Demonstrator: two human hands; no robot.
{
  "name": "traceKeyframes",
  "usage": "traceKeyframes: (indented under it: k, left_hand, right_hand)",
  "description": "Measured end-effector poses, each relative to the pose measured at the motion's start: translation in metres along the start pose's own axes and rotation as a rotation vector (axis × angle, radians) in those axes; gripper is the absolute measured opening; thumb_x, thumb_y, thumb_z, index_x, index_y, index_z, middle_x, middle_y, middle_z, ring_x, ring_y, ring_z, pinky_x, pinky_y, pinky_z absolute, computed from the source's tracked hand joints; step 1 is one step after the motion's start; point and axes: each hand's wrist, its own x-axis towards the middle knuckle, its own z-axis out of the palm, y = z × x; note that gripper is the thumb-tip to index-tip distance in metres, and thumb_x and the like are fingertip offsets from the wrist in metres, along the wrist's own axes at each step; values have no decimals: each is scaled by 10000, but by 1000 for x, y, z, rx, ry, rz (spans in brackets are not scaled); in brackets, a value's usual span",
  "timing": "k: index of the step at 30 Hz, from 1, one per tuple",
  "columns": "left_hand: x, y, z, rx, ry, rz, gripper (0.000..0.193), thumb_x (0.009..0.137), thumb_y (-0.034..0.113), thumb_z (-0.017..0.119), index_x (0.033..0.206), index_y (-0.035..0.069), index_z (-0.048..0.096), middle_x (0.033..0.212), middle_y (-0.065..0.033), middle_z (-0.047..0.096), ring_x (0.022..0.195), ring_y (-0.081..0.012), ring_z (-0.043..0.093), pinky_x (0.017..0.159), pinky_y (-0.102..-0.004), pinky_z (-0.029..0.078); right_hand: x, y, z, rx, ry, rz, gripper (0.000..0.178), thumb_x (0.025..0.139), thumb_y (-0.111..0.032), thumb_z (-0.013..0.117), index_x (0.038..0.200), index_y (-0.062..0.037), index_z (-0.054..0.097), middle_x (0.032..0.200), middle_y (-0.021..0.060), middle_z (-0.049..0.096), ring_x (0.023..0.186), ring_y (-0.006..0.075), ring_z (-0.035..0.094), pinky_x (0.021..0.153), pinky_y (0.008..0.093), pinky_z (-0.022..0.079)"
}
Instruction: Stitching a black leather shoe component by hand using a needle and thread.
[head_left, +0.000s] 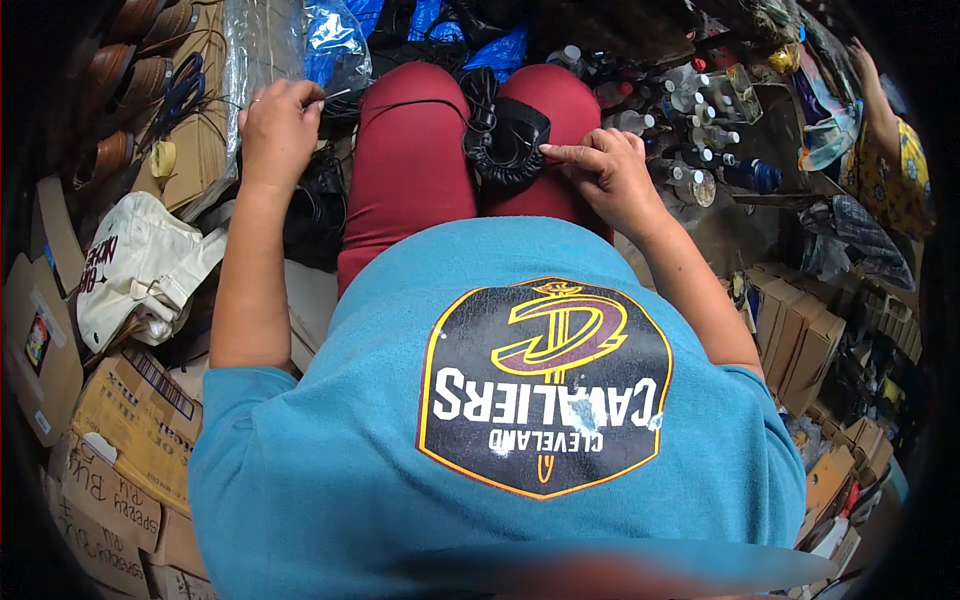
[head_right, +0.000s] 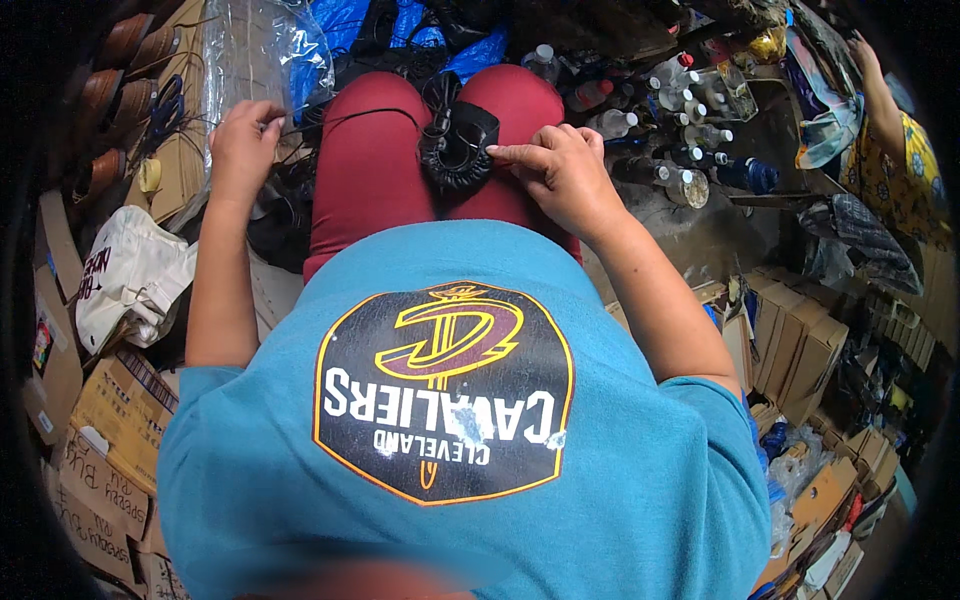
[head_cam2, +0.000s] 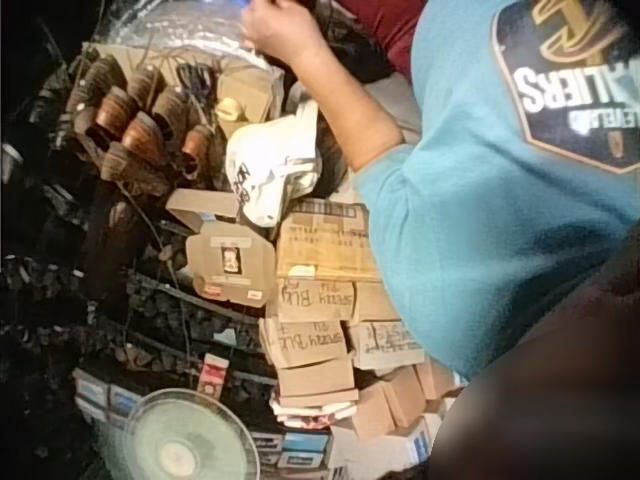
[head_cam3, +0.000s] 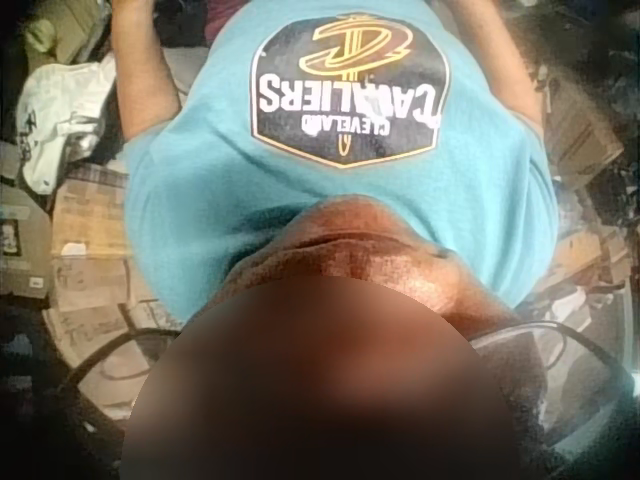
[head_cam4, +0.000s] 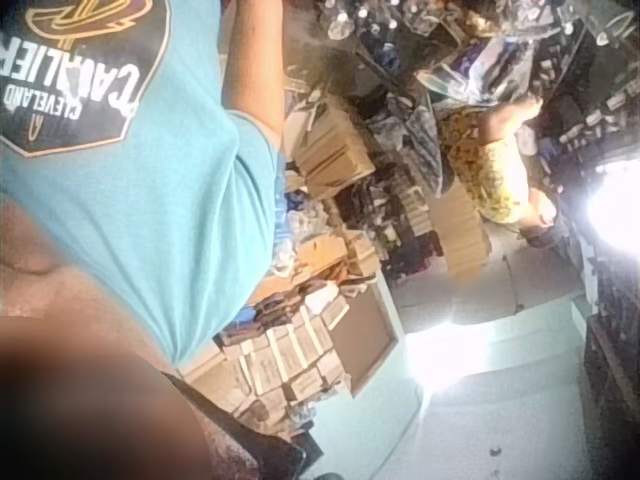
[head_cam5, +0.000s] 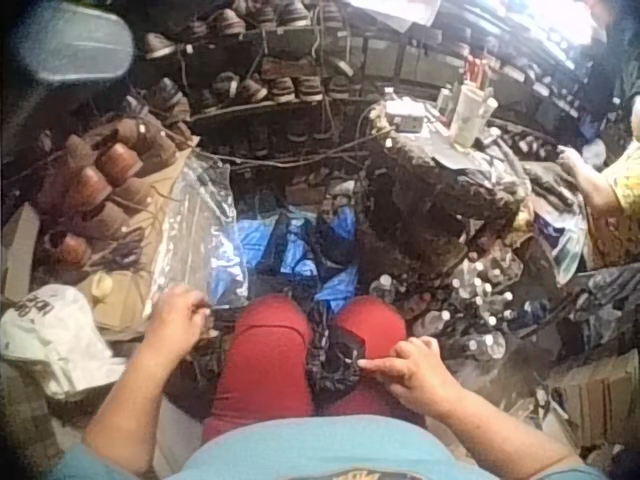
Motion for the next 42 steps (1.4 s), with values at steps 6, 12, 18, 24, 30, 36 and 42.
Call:
traceKeyframes:
  k: [6, 12, 18, 24, 30, 36, 42]
  left_hand:
    - [-22, 69, 33, -251, -86, 511, 135, 721, 107, 678, 851, 138, 697, 781, -25, 602, 861, -207, 566, 770, -360, 389]
    - [-14, 95, 65, -378, -70, 417, 187, 719, 107, 687, 893, 170, 709, 728, -4, 528, 788, -194, 522, 733, -348, 365]
    - [-8, 93, 77, -487, -240, 393, 232, 710, 96, 686, 892, 236, 721, 728, -7, 511, 780, -211, 508, 720, -361, 389]
    - [-7, 92, 83, -474, -165, 461, 226, 716, 68, 681, 893, 202, 725, 679, -8, 460, 710, -191, 474, 669, -332, 389]
    - [-6, 94, 83, -460, -165, 472, 223, 708, 65, 685, 884, 198, 724, 673, -5, 465, 707, -193, 474, 667, -337, 384]
    - [-6, 93, 83, -474, -184, 461, 234, 699, 62, 686, 882, 202, 724, 676, -5, 467, 718, -196, 472, 675, -341, 382]
    - [-6, 94, 82, -460, -198, 450, 237, 700, 61, 686, 885, 205, 723, 677, -7, 465, 717, -195, 471, 675, -341, 386]
  right_hand:
    - [2, 0, -1, 42, -1, 12, 401, 737, -36, 651, 1078, -246, 676, 762, -10, 494, 801, 168, 497, 842, 335, 308]
    - [9, 10, -9, 116, -138, 82, 362, 735, -23, 628, 1031, -220, 698, 755, 15, 508, 812, 184, 510, 788, 316, 382]
    - [23, 19, -12, 246, -172, 92, 367, 745, 41, 575, 984, -201, 715, 767, 26, 519, 820, 196, 501, 789, 316, 417]
    - [28, 23, -13, 300, -226, 114, 324, 775, 24, 582, 984, -185, 715, 785, 24, 513, 837, 186, 490, 804, 304, 411]
    - [29, 25, -13, 357, -251, 136, 340, 759, 39, 577, 986, -173, 715, 796, 11, 506, 858, 175, 478, 825, 293, 399]
    - [29, 26, -13, 403, -301, 183, 319, 772, 18, 586, 993, -173, 714, 802, -2, 492, 885, 167, 458, 860, 289, 375]
    - [28, 28, -11, 366, -263, 169, 235, 819, -98, 619, 975, -239, 722, 782, 5, 531, 864, 167, 513, 850, 300, 425]
